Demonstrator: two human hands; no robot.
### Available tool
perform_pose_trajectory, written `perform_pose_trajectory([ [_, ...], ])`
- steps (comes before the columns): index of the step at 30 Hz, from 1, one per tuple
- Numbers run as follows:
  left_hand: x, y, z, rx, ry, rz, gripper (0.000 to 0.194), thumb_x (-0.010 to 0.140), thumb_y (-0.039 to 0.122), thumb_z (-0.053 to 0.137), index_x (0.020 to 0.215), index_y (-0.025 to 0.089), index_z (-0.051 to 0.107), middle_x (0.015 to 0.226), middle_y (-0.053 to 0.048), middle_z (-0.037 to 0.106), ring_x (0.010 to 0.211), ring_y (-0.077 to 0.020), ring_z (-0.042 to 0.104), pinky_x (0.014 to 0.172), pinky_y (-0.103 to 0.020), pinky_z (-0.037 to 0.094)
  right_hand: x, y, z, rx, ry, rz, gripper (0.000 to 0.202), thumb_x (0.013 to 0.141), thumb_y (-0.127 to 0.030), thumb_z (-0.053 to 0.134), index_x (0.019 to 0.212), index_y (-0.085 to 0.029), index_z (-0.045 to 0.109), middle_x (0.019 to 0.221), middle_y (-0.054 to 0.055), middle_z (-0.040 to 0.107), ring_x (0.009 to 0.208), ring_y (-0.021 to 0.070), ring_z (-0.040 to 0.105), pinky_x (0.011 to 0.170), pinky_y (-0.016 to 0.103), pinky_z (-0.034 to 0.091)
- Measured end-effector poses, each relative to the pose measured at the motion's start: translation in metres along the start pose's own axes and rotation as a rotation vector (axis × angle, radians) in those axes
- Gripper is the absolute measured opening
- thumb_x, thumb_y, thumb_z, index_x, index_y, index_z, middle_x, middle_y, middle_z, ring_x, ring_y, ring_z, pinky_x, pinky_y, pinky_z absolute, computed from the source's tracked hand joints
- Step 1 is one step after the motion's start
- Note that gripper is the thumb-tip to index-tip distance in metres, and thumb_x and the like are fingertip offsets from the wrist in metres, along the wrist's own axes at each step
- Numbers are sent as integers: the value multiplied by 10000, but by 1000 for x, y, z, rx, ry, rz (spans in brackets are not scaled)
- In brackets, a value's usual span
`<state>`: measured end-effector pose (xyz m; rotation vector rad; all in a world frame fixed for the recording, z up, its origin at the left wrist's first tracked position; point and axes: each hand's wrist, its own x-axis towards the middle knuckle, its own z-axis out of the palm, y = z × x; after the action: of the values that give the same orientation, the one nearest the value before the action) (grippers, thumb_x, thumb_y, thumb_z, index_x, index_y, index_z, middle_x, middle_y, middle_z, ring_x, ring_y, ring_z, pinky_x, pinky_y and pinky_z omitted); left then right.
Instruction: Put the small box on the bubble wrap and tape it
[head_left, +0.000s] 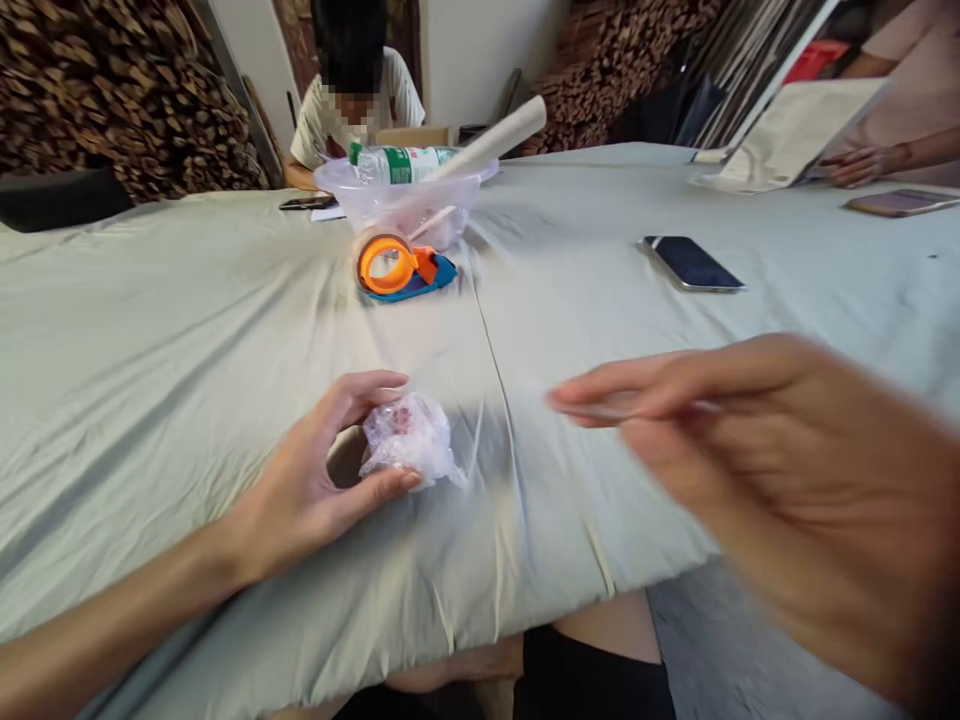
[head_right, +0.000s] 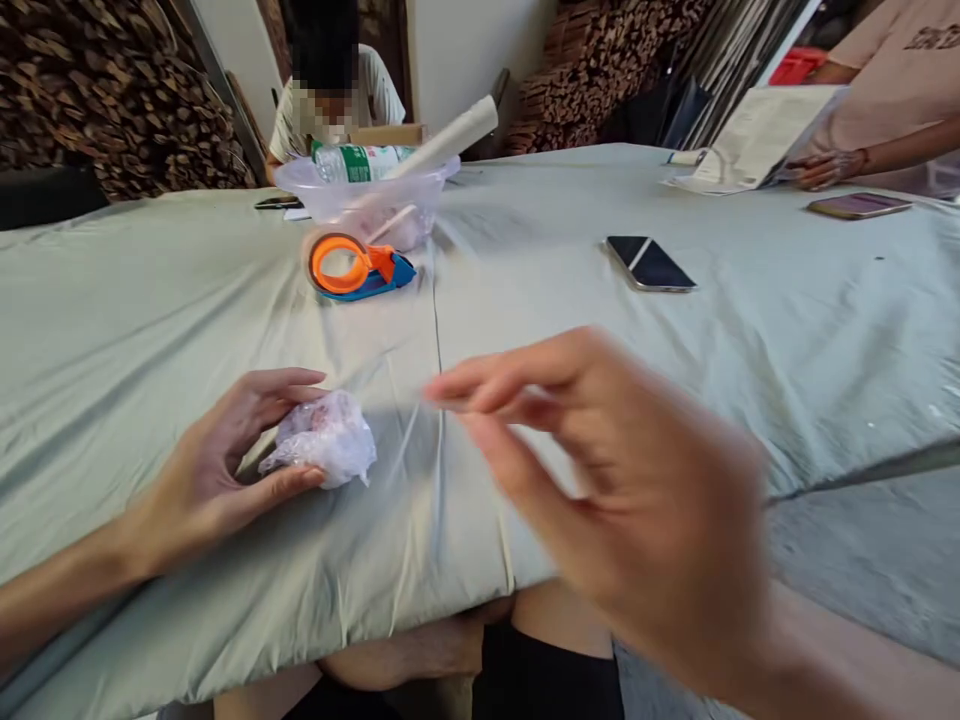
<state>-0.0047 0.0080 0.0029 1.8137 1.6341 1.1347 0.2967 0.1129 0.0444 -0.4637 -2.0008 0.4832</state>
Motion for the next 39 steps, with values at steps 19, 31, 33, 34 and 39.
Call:
perform_pose_trajectory([
  [19,5,0,2,-98,-55,152,753,1026,448,840,1622,306,403,1518,-127,696,1349,-267,741,1131,-422,617,16,-8,68,-299,-220,-668,169,1032,21,624,1160,-55,705,1146,170,833,1159,279,809,1114,401,669],
  [31,6,-2,1,-90,-39,179,718,1025,447,844,1585,269,431,1588,-158,637,1230,-265,758,1063,-440,617,33,-8,77,-250,-167,-581,157,1012,59,700,1063,-90,701,1034,93,831,961,187,809,886,338,646],
  [33,7,-1,1,-78,-32,197,640,1029,441,836,1523,257,473,1541,-149,651,1233,-258,751,1065,-437,612,31,-9,76,-253,-193,-572,159,1025,54,686,1066,-99,699,1029,82,830,955,179,803,883,334,641],
  [34,7,-2,1,-69,-23,209,584,1031,431,831,1477,257,496,1530,-144,651,1272,-263,739,1083,-437,607,29,-9,76,-258,-203,-562,158,1033,48,681,1070,-105,699,1018,73,828,944,173,797,875,332,638],
  [39,8,-4,2,-46,1,251,464,1032,367,818,1375,277,519,1533,-139,641,1449,-287,676,1116,-427,610,21,-10,75,-257,-237,-560,180,1005,69,709,1098,-85,713,1029,94,833,955,190,804,892,343,640],
])
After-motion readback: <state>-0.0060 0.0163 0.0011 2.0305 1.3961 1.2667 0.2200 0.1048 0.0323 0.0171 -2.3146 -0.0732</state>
